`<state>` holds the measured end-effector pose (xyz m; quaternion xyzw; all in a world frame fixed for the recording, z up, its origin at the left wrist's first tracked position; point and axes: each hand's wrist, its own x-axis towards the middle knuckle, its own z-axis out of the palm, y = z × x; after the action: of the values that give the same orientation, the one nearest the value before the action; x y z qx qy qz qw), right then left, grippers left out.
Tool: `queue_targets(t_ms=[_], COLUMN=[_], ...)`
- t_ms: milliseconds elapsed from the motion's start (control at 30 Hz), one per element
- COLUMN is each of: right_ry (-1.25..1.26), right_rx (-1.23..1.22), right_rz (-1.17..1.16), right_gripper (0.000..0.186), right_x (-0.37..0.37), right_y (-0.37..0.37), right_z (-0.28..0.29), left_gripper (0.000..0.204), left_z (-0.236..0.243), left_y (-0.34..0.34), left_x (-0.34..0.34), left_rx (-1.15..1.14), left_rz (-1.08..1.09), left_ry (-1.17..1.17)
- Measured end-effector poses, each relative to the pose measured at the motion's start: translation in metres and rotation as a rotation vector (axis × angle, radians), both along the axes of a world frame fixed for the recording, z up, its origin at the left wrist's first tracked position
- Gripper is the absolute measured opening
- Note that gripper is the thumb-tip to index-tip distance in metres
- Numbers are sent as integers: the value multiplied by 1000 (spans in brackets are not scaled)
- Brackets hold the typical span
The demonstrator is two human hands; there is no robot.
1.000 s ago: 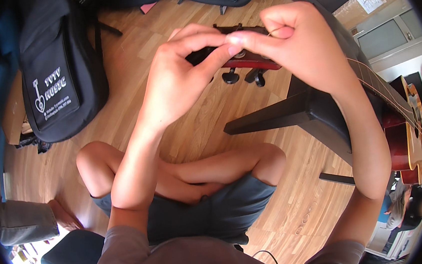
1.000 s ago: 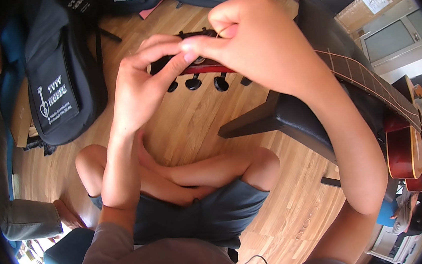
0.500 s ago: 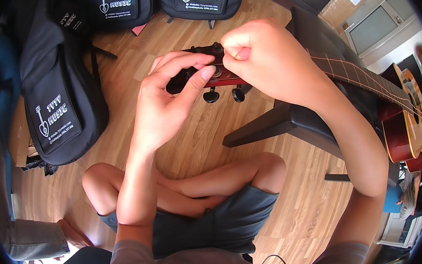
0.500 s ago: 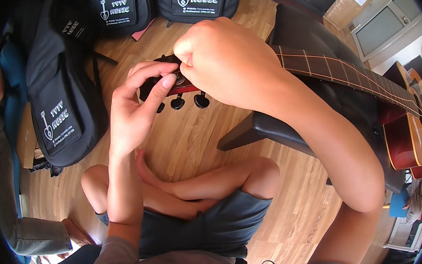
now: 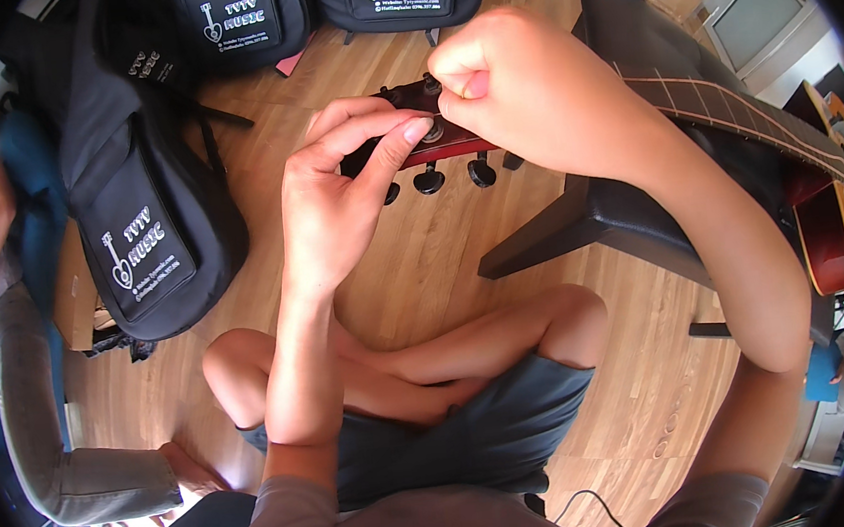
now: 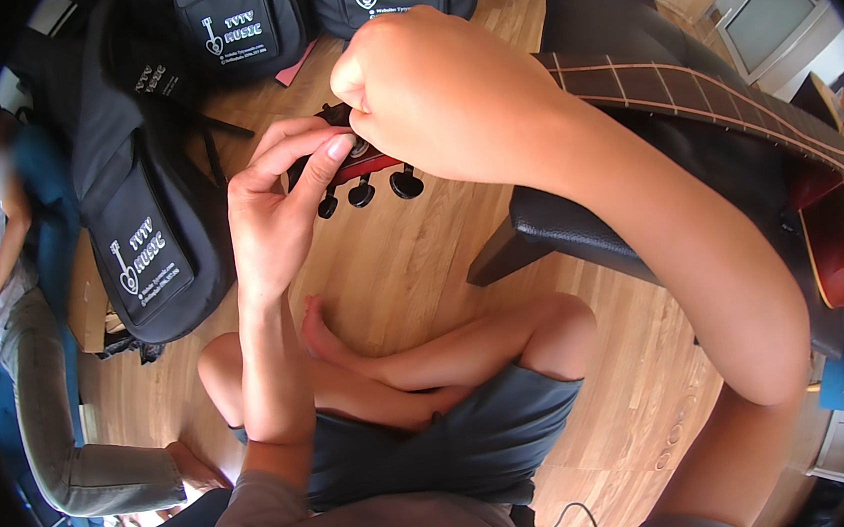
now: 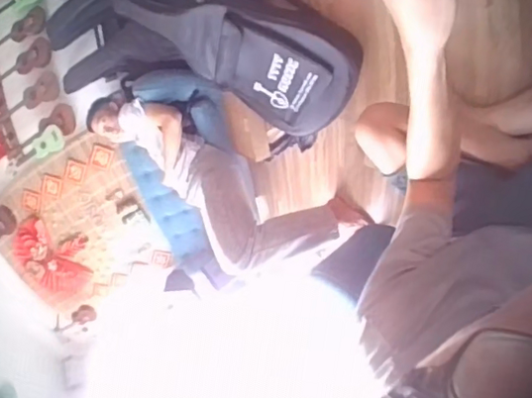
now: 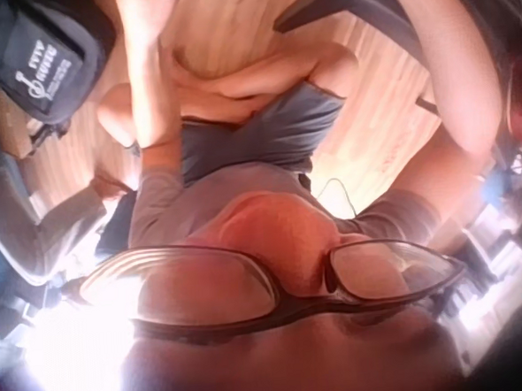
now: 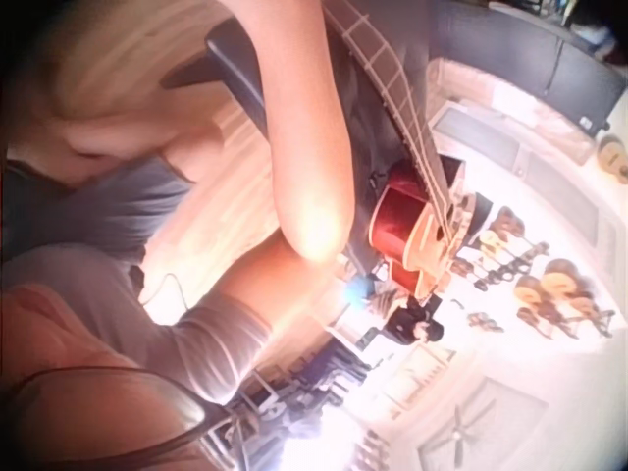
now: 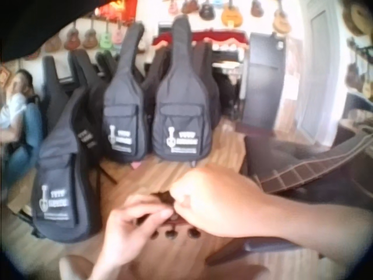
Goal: The person threads a guitar string through the tuning peg on the headstock, winds it around the post, and adjusts the tension by turning the tuning peg. The person repeats this process for multiple strings.
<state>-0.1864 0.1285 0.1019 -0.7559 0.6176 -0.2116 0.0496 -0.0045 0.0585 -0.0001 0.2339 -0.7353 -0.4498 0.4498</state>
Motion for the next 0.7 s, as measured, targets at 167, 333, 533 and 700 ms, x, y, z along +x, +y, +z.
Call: queue_targets(t_ms=[167, 333, 533, 700], right_ry=[-59, 64, 57, -50], right_rx=[-30, 70, 78, -32], right_rz=[3, -17, -28, 34], right_gripper=[33, 27, 21, 38], right_x=[2, 2, 4, 0], right_y=[0, 3, 4, 4], right_z=[-7, 8, 11, 1], left_gripper=[18, 19, 28, 19], left_z=[6, 5, 0, -8], left_y=[0, -5, -2, 9], left_x=[3, 3, 11, 15], left_rx=[23, -99, 126, -189], left_rz=[-11, -44, -87, 131], left_ry=[-22, -49, 102, 193])
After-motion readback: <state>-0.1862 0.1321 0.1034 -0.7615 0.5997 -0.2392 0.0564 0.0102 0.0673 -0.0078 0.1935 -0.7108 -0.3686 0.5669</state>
